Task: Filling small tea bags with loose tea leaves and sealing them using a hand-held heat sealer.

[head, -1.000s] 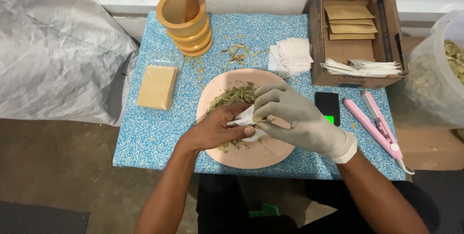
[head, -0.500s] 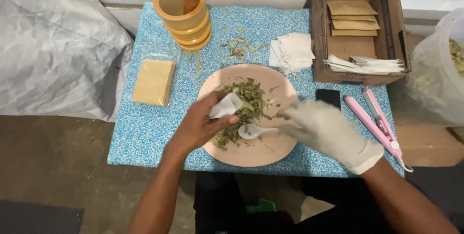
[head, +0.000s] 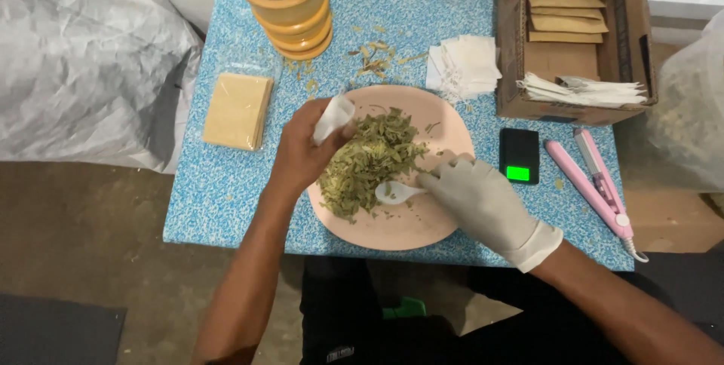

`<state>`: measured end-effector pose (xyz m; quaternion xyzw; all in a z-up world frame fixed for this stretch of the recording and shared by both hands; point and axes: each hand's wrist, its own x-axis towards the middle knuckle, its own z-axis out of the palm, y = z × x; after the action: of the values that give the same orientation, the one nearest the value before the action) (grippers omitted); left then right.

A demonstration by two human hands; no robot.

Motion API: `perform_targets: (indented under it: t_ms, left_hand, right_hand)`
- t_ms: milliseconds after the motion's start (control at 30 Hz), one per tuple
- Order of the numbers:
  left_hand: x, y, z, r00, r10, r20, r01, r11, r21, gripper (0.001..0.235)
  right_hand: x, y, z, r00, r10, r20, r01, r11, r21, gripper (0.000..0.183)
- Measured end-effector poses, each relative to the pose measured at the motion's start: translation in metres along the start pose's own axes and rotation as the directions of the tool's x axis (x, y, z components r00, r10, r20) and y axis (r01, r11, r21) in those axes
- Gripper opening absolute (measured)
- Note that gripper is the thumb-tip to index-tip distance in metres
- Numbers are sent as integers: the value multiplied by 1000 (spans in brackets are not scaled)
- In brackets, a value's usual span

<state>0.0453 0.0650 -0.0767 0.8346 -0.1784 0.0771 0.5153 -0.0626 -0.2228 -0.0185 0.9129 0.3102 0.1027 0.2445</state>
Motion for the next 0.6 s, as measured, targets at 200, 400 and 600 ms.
perform_targets:
  t_ms: [200, 400, 600]
  left_hand:
    - [11, 7, 14, 999, -31, 34, 35, 988, -153, 48]
    - [11, 29, 20, 996, -82, 28, 87, 968, -234, 47]
    - [13, 40, 29, 994, -105, 10, 105, 970, -218, 43]
  right_hand:
    - [-14, 1, 12, 998, 50, 35, -55, 988, 146, 25]
    - [-21, 7, -7, 969, 97, 228, -184, 899, 398, 31]
    - [-30, 8, -11, 963, 205, 175, -260, 876, 407, 24]
